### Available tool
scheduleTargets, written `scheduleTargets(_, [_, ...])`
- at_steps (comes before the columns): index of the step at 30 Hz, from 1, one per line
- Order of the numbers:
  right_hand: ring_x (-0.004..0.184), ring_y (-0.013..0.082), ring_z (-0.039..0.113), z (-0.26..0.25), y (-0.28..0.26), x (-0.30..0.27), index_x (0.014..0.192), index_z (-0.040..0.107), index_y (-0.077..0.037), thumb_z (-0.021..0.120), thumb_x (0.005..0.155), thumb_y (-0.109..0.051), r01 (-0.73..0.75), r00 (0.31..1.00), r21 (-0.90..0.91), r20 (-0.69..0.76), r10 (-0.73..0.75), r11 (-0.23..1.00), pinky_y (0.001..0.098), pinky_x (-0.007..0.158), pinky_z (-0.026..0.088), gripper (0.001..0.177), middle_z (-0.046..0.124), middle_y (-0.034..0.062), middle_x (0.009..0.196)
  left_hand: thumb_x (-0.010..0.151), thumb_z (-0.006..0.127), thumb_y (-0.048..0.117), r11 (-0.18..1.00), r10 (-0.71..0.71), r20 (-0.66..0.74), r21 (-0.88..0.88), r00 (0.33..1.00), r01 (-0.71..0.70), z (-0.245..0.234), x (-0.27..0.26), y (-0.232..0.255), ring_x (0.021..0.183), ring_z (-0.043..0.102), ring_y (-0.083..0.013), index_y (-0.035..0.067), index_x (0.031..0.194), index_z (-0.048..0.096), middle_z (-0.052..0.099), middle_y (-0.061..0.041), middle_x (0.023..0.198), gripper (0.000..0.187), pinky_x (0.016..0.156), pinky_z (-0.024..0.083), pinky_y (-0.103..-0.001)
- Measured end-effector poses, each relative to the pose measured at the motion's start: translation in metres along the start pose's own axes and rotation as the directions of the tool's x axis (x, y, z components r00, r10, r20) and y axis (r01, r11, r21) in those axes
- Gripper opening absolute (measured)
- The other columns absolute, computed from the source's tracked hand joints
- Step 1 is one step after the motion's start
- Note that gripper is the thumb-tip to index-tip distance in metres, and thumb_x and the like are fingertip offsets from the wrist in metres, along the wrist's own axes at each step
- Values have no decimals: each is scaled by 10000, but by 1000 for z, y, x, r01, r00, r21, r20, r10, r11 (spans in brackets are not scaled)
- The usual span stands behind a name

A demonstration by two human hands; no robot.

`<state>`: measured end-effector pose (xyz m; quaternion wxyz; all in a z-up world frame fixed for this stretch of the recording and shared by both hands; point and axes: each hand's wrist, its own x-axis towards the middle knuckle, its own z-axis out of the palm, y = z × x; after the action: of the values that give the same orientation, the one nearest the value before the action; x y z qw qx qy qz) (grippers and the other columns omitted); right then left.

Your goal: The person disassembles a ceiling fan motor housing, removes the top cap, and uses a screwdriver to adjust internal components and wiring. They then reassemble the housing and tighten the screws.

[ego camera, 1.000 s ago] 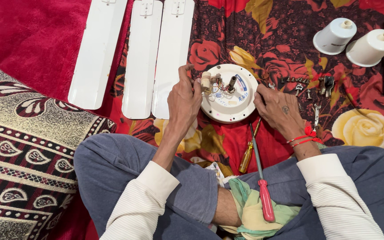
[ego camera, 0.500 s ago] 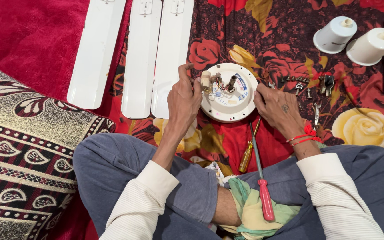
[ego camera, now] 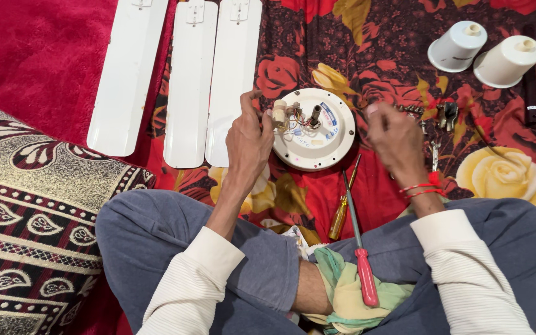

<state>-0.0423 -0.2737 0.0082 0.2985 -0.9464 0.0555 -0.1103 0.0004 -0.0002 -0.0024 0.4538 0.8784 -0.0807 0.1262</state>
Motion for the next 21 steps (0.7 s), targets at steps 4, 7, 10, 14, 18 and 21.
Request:
scheduleTargets(4, [616,117,639,-15,21,7,927,591,-30,502,1158,-263,-6,974,374,-207,90,927,285,552,500,340,642,53,715,1004,567,141,1000,-8,2,-12,1000,8,0,0,1,683,719,-361,68,1334,462,725,-131,758,354,586,500,-481])
scheduleTargets(7, [605,99,625,-22,37,17,993,554,-47,529,1135,-235,14,945,586,-272,180,810,244,537,492,237,648,50,748,1004,561,138,1000,-17,9,-19,1000,17,-1,1,3,673,719,-355,71,1335,463,722,-127,745,352,583,497,-480])
scheduleTargets(10, [696,86,658,-20,49,21,1078,564,-44,585,1119,-182,105,935,600,-331,127,793,239,607,533,145,679,49,837,1007,560,138,1000,-16,7,-23,1000,16,-1,2,4,671,720,-351,71,1334,463,720,-125,745,348,583,501,-478])
scheduleTargets(14, [801,140,643,-11,55,16,1142,671,-23,682,1025,-118,40,944,224,-328,37,974,330,732,531,152,688,73,912,1008,561,134,1000,-1,-1,-23,1000,1,-1,1,4,677,719,-356,68,1338,462,720,-130,758,350,588,502,-482])
scheduleTargets(18, [994,267,627,2,57,9,1151,742,-37,761,969,-116,226,918,-344,-238,-318,911,443,954,405,199,730,97,1042,1007,566,133,1000,-1,-1,-27,1000,1,0,1,4,692,719,-367,70,1338,465,719,-139,772,352,594,504,-486])
scheduleTargets(21, [1046,307,605,13,61,8,1110,742,-16,808,915,-184,243,919,-451,-176,-352,859,428,980,368,265,710,128,1066,1006,571,134,1000,0,-5,-24,1000,0,0,1,4,707,720,-372,69,1337,464,717,-144,785,354,600,507,-488])
